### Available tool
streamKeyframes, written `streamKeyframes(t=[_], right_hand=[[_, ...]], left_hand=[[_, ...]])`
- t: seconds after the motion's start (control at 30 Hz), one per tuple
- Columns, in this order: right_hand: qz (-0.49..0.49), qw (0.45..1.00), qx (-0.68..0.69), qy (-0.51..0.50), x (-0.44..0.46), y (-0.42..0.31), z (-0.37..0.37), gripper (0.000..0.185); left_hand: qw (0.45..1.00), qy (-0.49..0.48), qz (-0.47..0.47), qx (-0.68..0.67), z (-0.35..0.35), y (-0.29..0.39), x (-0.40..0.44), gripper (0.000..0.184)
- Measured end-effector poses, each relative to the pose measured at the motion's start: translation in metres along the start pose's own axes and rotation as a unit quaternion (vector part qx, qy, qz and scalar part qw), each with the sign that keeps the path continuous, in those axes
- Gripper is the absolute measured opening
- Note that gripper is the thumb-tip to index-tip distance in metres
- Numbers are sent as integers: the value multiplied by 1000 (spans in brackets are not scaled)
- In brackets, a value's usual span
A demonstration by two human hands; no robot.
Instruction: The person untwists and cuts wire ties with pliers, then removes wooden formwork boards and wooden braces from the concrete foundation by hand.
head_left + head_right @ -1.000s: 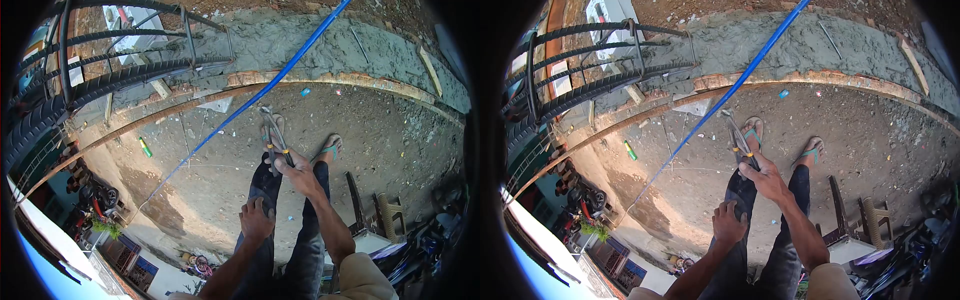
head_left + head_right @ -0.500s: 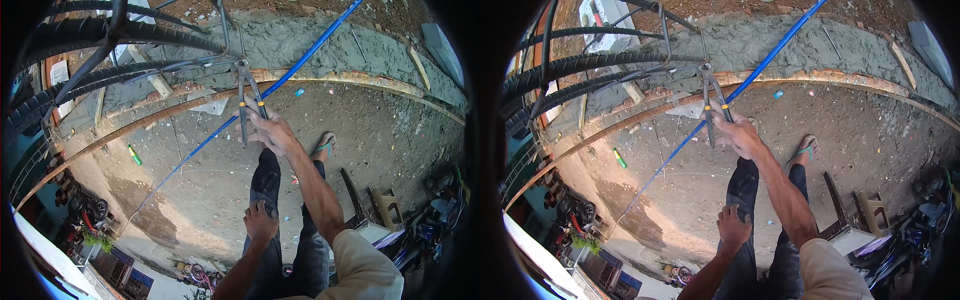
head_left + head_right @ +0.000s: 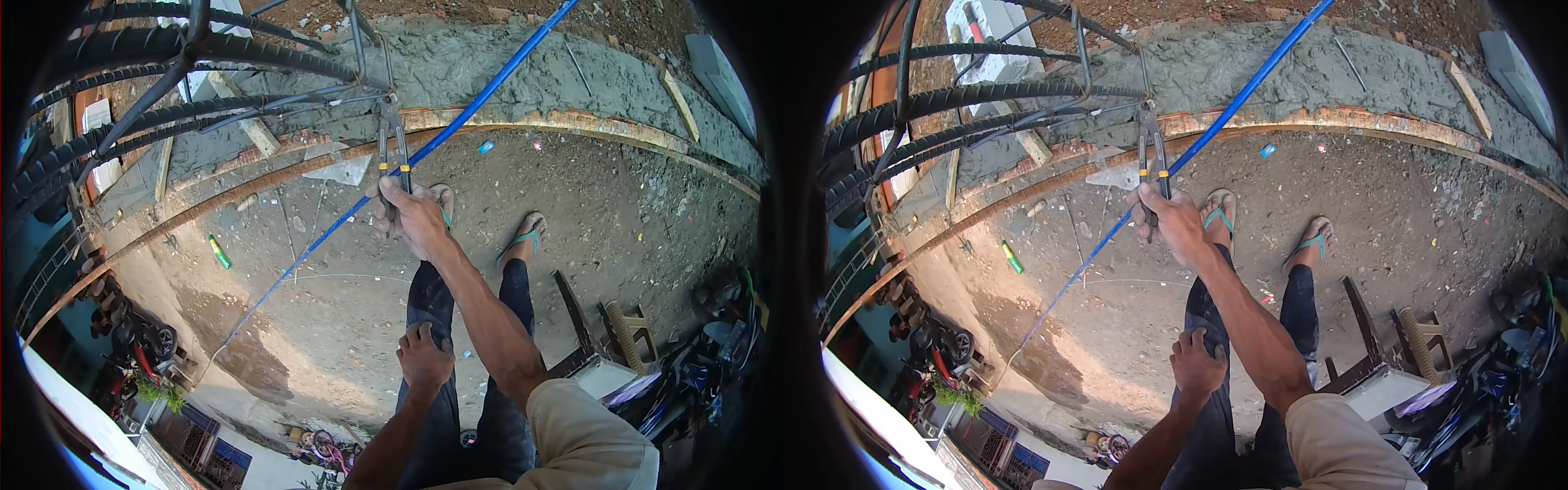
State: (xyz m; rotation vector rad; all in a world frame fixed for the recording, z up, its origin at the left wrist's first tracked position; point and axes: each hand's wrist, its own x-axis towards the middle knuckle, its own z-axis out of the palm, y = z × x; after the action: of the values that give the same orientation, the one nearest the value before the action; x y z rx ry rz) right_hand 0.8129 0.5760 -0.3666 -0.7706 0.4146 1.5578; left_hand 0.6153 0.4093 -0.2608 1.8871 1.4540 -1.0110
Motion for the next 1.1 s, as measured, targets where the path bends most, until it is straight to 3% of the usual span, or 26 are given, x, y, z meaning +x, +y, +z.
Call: streamKeyframes(t=[0.03, 0.07, 0.1, 0.13, 0.2, 0.23, 0.27, 0.3, 0.37, 0.5, 0.57, 0.67, 1.03, 1.1], right_hand=[[-66, 965, -227, 110, -2, 1, 1, 31], [-129, 864, -437, 214, -2, 1, 3, 30], [-131, 864, -435, 216, -3, -2, 2, 30], [-197, 793, -522, 246, -8, -4, -1, 29], [-259, 706, -601, 269, -15, -15, -11, 27], [-128, 825, -513, 199, -22, -34, -7, 25], [6, 908, -401, 122, -25, -44, -5, 25], [4, 909, -398, 123, -24, -42, -3, 25], [-8, 987, -159, 35, -25, -29, -1, 37], [-39, 994, -97, -15, -34, -16, -2, 53], [-18, 997, 35, -61, -41, -16, -1, 56], [-3, 986, 116, -116, -43, -17, 2, 60], [22, 988, 151, -30, -34, -15, 49, 36], [96, 978, 184, 24, -33, -20, 63, 36]], left_hand=[[1000, -2, -1, 1, 1, 1, -2, 58], [1000, -2, 1, 0, 0, 1, -2, 58], [1000, 0, 3, -1, 0, 1, 0, 58], [1000, -3, 4, 2, -2, 0, 0, 58], [1000, -7, 0, -6, -2, 3, 1, 58], [1000, -8, 0, -4, -3, 4, 0, 58], [1000, -13, -3, 1, -5, 5, 1, 59], [1000, -18, -5, 6, -6, 5, 3, 59], [999, -41, -14, 8, -13, 7, 3, 59], [998, -62, -25, 8, -17, 11, 7, 59], [998, -61, -26, 8, -17, 11, 7, 59], [998, -57, -25, 4, -15, 11, 8, 59], [998, -55, -13, 4, -12, 10, 6, 61], [998, -60, -6, 16, -10, 8, 5, 61]])
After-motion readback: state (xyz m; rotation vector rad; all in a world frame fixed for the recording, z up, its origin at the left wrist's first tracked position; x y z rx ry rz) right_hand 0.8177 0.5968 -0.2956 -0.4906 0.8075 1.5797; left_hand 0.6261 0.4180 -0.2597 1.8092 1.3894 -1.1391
